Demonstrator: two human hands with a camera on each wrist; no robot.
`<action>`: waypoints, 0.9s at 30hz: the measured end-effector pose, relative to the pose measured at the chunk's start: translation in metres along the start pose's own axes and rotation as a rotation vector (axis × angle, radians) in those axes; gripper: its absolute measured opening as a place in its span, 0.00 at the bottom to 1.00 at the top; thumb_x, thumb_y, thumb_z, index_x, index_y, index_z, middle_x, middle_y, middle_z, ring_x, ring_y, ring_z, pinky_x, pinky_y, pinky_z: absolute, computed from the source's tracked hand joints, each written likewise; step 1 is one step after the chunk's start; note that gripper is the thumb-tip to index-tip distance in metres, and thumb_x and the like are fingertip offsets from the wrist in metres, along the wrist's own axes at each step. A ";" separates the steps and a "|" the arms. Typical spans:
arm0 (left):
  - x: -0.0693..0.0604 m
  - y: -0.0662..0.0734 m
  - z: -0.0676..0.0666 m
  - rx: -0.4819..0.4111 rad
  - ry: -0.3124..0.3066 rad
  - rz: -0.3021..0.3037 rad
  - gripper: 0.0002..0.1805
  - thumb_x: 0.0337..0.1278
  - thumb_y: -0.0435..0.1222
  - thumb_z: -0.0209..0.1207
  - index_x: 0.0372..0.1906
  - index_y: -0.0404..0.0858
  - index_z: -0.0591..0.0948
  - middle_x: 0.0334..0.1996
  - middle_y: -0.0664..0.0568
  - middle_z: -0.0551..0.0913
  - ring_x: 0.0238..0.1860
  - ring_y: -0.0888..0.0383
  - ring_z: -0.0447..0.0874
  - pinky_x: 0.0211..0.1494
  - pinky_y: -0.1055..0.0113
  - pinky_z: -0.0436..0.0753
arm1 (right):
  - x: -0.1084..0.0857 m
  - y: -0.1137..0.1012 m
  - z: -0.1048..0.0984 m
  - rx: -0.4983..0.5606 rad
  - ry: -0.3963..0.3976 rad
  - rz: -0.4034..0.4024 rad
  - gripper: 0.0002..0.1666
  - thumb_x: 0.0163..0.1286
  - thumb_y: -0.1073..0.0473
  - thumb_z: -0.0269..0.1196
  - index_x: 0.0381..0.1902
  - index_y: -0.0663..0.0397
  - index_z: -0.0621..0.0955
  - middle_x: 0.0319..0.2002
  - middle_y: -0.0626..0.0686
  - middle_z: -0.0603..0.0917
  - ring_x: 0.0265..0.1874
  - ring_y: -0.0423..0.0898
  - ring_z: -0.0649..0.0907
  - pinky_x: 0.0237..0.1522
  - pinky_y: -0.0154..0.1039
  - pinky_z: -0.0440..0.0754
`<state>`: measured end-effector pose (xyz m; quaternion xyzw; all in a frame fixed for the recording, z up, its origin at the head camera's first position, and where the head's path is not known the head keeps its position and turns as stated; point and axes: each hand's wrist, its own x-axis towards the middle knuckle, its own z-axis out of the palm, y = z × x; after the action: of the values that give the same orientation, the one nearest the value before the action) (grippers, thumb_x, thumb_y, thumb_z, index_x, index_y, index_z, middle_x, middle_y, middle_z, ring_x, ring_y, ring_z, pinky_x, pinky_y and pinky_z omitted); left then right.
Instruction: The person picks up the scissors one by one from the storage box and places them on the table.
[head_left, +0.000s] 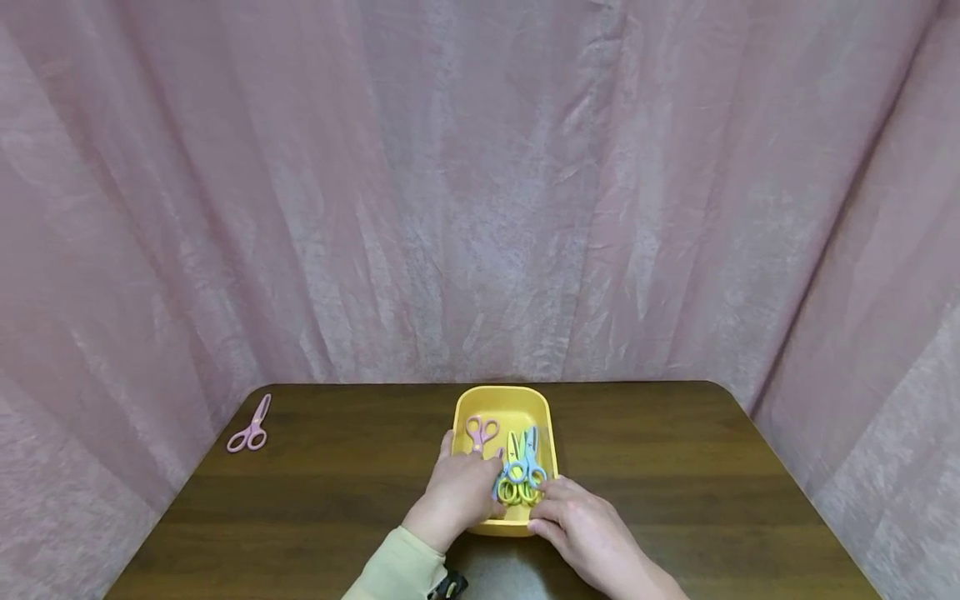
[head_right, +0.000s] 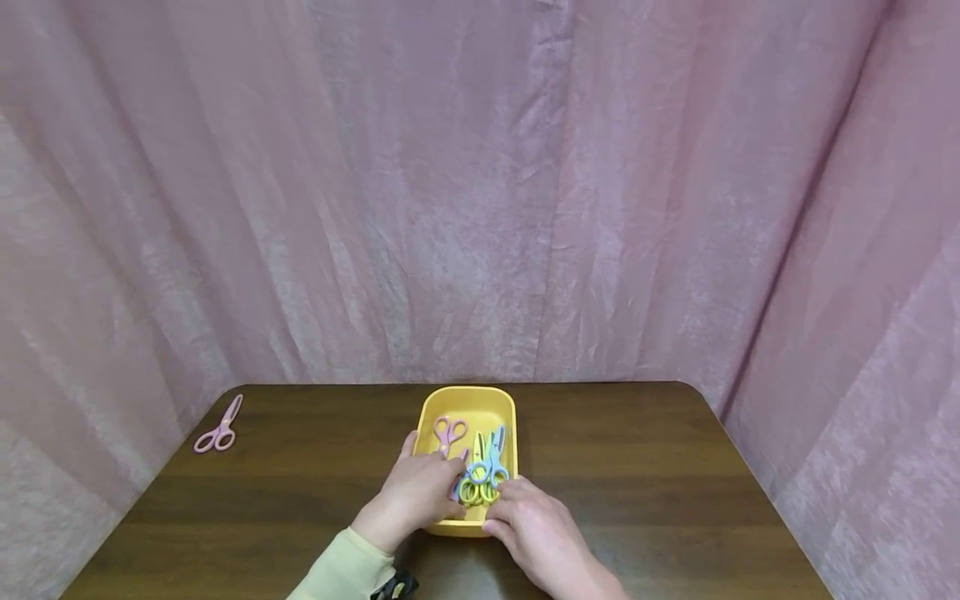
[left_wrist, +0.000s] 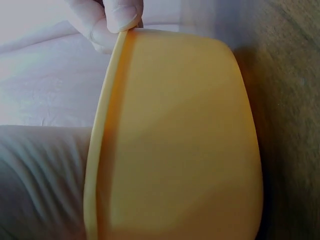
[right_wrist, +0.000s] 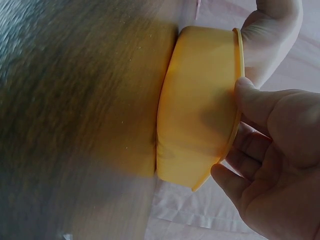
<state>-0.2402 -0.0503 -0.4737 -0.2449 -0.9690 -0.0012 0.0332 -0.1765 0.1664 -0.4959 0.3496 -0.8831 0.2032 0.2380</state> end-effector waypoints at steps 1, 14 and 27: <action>0.000 0.001 0.001 -0.003 0.012 0.003 0.32 0.46 0.53 0.84 0.56 0.45 0.90 0.40 0.48 0.92 0.41 0.46 0.92 0.80 0.31 0.62 | 0.000 0.000 0.000 0.002 0.003 0.000 0.10 0.67 0.56 0.79 0.30 0.39 0.87 0.40 0.37 0.84 0.49 0.43 0.86 0.45 0.41 0.87; -0.009 0.003 0.005 0.007 0.264 0.028 0.15 0.54 0.31 0.73 0.45 0.44 0.83 0.22 0.51 0.84 0.26 0.47 0.89 0.70 0.29 0.74 | 0.001 0.000 0.001 -0.013 0.010 -0.022 0.11 0.67 0.56 0.79 0.28 0.39 0.87 0.39 0.38 0.85 0.51 0.45 0.87 0.50 0.43 0.88; -0.011 0.001 0.012 0.015 0.404 0.022 0.11 0.61 0.37 0.76 0.35 0.43 0.82 0.15 0.56 0.78 0.19 0.53 0.81 0.61 0.36 0.79 | -0.002 0.000 0.002 -0.017 0.026 -0.029 0.10 0.66 0.56 0.79 0.28 0.39 0.87 0.39 0.38 0.86 0.52 0.44 0.88 0.52 0.43 0.88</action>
<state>-0.2310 -0.0539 -0.4860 -0.2499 -0.9399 -0.0429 0.2286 -0.1758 0.1661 -0.4985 0.3574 -0.8765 0.1967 0.2555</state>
